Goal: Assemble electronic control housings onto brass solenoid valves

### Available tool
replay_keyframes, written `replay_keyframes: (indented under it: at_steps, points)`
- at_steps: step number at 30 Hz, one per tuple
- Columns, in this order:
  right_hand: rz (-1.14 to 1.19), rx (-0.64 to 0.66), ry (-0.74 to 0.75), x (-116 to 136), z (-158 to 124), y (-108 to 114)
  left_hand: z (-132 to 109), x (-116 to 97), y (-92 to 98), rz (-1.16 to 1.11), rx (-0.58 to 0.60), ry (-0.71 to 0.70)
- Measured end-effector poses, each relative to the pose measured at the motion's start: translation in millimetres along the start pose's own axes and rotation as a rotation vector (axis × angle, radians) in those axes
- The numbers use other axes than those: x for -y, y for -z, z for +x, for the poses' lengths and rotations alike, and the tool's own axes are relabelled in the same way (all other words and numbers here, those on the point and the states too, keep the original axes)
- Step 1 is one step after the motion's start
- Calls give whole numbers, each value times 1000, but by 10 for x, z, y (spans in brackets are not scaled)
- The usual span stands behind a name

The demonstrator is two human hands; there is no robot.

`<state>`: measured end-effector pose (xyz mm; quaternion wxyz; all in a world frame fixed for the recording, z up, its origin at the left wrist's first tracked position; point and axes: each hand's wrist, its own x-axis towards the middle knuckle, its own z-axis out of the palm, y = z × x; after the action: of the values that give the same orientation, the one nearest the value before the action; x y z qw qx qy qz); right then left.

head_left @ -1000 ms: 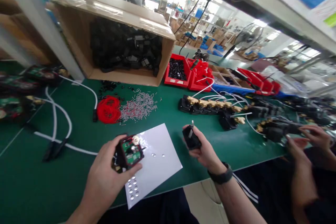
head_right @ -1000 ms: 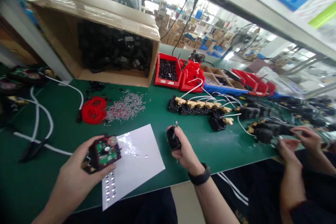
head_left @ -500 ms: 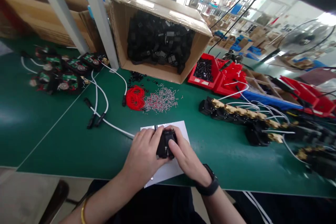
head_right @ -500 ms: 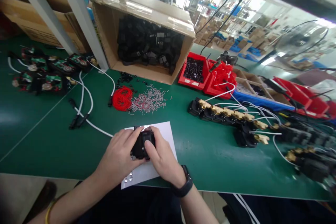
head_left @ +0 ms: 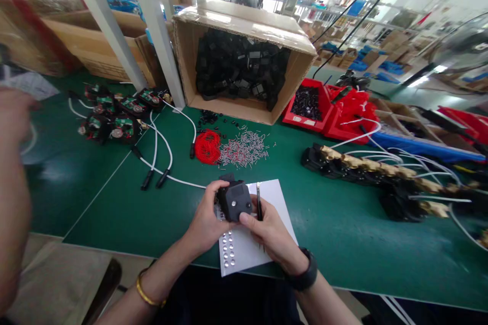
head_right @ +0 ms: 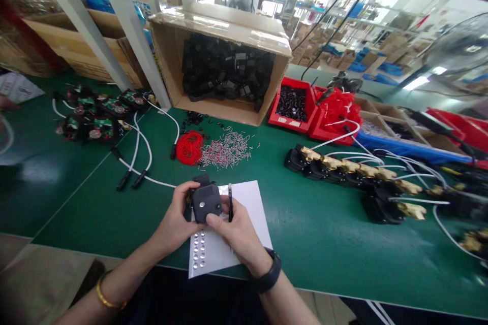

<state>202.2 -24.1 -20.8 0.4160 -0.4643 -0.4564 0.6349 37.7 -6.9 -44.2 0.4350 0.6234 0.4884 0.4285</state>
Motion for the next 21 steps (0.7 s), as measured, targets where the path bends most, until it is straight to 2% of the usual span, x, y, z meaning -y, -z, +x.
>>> replay_keyframes:
  at_steps: [3, 5, 8, 10, 17, 19, 21]
  points:
    - [109, -37, -63, -71, 9, -46, 59, -36, 110, -233, 155, 27]
    - [106, -72, -69, -97, 6, -72, 127, -112, 171, -330, 206, 76]
    - [95, -111, -47, -123, 4, -90, 220, -213, 203, -355, 173, 209]
    - [102, -124, -41, -137, 8, -96, 255, -231, 185, -377, 142, 245]
    - [137, -127, -81, -58, 31, -171, 265, -167, 115, -404, 48, 236]
    - [54, -94, -39, 6, 23, -147, 235, -215, 155, -372, 93, 200]
    - [-161, -78, 83, 51, 12, -65, 181, -295, 233, -291, 182, 100]
